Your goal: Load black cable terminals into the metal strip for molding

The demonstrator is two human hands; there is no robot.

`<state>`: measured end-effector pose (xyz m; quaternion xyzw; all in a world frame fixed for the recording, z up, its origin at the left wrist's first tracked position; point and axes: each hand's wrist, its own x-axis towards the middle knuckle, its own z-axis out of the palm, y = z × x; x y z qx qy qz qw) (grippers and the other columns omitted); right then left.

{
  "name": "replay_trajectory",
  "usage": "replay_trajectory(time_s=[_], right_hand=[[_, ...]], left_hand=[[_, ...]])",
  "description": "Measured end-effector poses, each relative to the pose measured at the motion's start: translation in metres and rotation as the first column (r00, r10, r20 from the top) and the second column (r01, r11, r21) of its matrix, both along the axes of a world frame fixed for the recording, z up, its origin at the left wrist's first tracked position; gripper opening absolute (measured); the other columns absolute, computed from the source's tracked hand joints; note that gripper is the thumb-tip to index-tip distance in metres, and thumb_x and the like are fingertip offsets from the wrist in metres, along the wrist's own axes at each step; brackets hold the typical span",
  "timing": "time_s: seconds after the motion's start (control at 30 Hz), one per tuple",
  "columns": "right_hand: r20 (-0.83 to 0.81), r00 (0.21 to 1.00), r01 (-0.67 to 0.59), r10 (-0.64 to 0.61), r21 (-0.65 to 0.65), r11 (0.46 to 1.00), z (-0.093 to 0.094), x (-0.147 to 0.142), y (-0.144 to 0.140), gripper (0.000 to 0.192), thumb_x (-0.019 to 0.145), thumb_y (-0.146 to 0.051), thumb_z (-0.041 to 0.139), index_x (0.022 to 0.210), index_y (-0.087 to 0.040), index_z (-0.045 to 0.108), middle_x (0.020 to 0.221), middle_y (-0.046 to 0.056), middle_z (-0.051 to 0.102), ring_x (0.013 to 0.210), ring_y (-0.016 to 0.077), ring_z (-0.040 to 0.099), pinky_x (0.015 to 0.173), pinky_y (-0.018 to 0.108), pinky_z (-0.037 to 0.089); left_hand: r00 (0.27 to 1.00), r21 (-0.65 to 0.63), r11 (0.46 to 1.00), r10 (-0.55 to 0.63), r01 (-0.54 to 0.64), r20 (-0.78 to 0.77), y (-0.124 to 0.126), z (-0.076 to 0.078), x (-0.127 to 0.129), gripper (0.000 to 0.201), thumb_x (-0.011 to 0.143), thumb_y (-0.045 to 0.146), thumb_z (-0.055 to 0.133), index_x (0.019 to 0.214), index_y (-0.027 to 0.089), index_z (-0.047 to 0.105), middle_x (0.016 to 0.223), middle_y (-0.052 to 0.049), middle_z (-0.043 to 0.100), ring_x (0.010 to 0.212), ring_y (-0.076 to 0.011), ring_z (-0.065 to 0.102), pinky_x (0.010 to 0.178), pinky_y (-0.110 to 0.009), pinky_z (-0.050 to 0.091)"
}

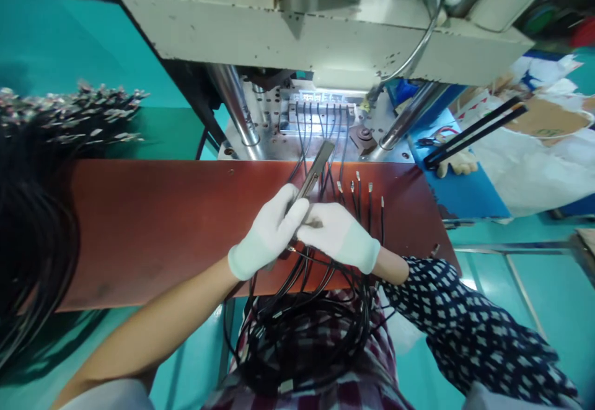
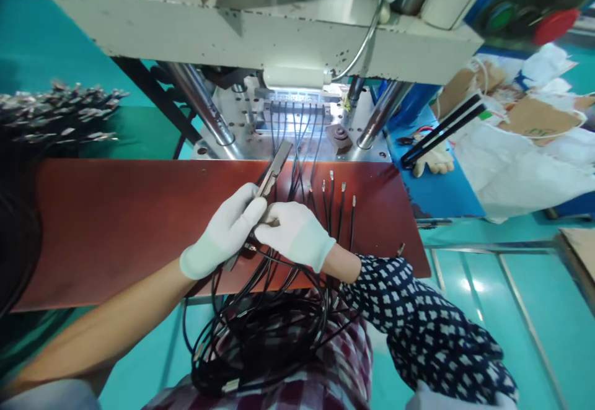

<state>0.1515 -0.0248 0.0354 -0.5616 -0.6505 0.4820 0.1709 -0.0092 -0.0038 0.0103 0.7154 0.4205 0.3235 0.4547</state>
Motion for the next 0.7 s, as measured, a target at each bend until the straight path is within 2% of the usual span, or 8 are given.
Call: replay_trajectory(time_s=[0.1, 0.27, 0.33, 0.37, 0.43, 0.5, 0.6, 0.7], right_hand=[[-0.042, 0.998, -0.048, 0.048, 0.003, 0.999, -0.005, -0.002, 0.001, 0.017, 0.081, -0.023, 0.056, 0.074, -0.008, 0.060, 0.070, 0.000, 0.058, 0.063, 0.0020, 0.044, 0.061, 0.016, 0.029], [-0.026, 0.999, -0.025, 0.026, 0.037, 0.999, -0.003, 0.007, -0.003, 0.024, 0.089, -0.033, 0.057, 0.088, -0.012, 0.068, 0.082, 0.001, 0.065, 0.070, 0.0036, 0.051, 0.069, 0.016, 0.035], [0.023, 1.000, 0.005, -0.008, 0.133, 0.991, 0.002, 0.025, -0.002, 0.028, 0.091, -0.039, 0.055, 0.089, -0.015, 0.070, 0.085, 0.000, 0.066, 0.074, 0.0043, 0.054, 0.074, 0.017, 0.037], [0.085, 0.993, 0.063, -0.082, 0.206, 0.976, 0.004, 0.037, -0.001, 0.029, 0.092, -0.039, 0.054, 0.090, -0.016, 0.071, 0.089, 0.000, 0.067, 0.079, 0.0050, 0.055, 0.077, 0.018, 0.038], [0.269, 0.918, 0.193, -0.293, 0.341, 0.920, 0.006, 0.062, 0.003, 0.029, 0.093, -0.039, 0.052, 0.089, -0.018, 0.072, 0.095, 0.001, 0.067, 0.085, 0.0066, 0.056, 0.079, 0.019, 0.035], [0.478, 0.779, 0.244, -0.406, 0.364, 0.899, 0.004, 0.081, 0.007, 0.035, 0.090, -0.047, 0.054, 0.081, -0.018, 0.071, 0.089, 0.002, 0.065, 0.078, 0.0071, 0.051, 0.072, 0.021, 0.030], [0.626, 0.688, 0.233, -0.367, 0.289, 0.929, -0.005, 0.086, 0.010, 0.045, 0.081, -0.063, 0.060, 0.081, -0.019, 0.070, 0.086, 0.002, 0.061, 0.069, 0.0066, 0.041, 0.065, 0.022, 0.022], [0.648, 0.670, 0.229, -0.362, 0.284, 0.931, -0.015, 0.075, 0.013, 0.038, 0.080, -0.058, 0.062, 0.090, -0.021, 0.070, 0.095, 0.002, 0.060, 0.068, 0.0059, 0.038, 0.064, 0.022, 0.018]], left_hand=[[0.995, 0.026, 1.000, -0.008, 0.011, -0.095, -0.001, -0.003, 0.001, 0.029, 0.101, 0.041, 0.040, 0.083, 0.020, 0.037, 0.073, 0.004, 0.037, 0.067, -0.0114, 0.037, 0.065, -0.027, 0.034], [0.999, -0.016, 1.000, -0.003, 0.002, -0.048, -0.001, -0.001, 0.004, 0.032, 0.101, 0.043, 0.039, 0.079, 0.020, 0.036, 0.070, 0.004, 0.036, 0.064, -0.0114, 0.036, 0.061, -0.027, 0.035], [1.000, -0.095, 0.995, -0.011, 0.012, 0.006, 0.000, 0.000, 0.005, 0.035, 0.101, 0.046, 0.039, 0.078, 0.020, 0.037, 0.070, 0.003, 0.038, 0.063, -0.0114, 0.038, 0.061, -0.026, 0.037], [0.999, -0.146, 0.989, -0.014, 0.019, 0.039, 0.000, 0.001, 0.005, 0.036, 0.101, 0.047, 0.039, 0.078, 0.020, 0.038, 0.070, 0.003, 0.040, 0.063, -0.0114, 0.039, 0.060, -0.026, 0.038], [0.995, -0.232, 0.972, -0.021, 0.043, 0.097, 0.001, 0.001, 0.006, 0.038, 0.100, 0.050, 0.040, 0.078, 0.020, 0.039, 0.069, 0.003, 0.043, 0.061, -0.0112, 0.041, 0.059, -0.026, 0.039], [0.991, -0.265, 0.963, -0.019, 0.054, 0.131, 0.001, 0.001, 0.006, 0.039, 0.100, 0.051, 0.041, 0.077, 0.019, 0.040, 0.068, 0.002, 0.045, 0.059, -0.0109, 0.042, 0.057, -0.026, 0.039], [0.991, -0.272, 0.961, -0.010, 0.047, 0.136, 0.001, 0.002, 0.005, 0.040, 0.099, 0.052, 0.041, 0.076, 0.019, 0.042, 0.068, 0.001, 0.046, 0.059, -0.0109, 0.044, 0.057, -0.025, 0.039], [0.991, -0.277, 0.960, -0.005, 0.043, 0.136, 0.001, 0.005, 0.005, 0.041, 0.098, 0.053, 0.042, 0.077, 0.018, 0.044, 0.069, 0.001, 0.047, 0.060, -0.0109, 0.044, 0.056, -0.025, 0.039]])
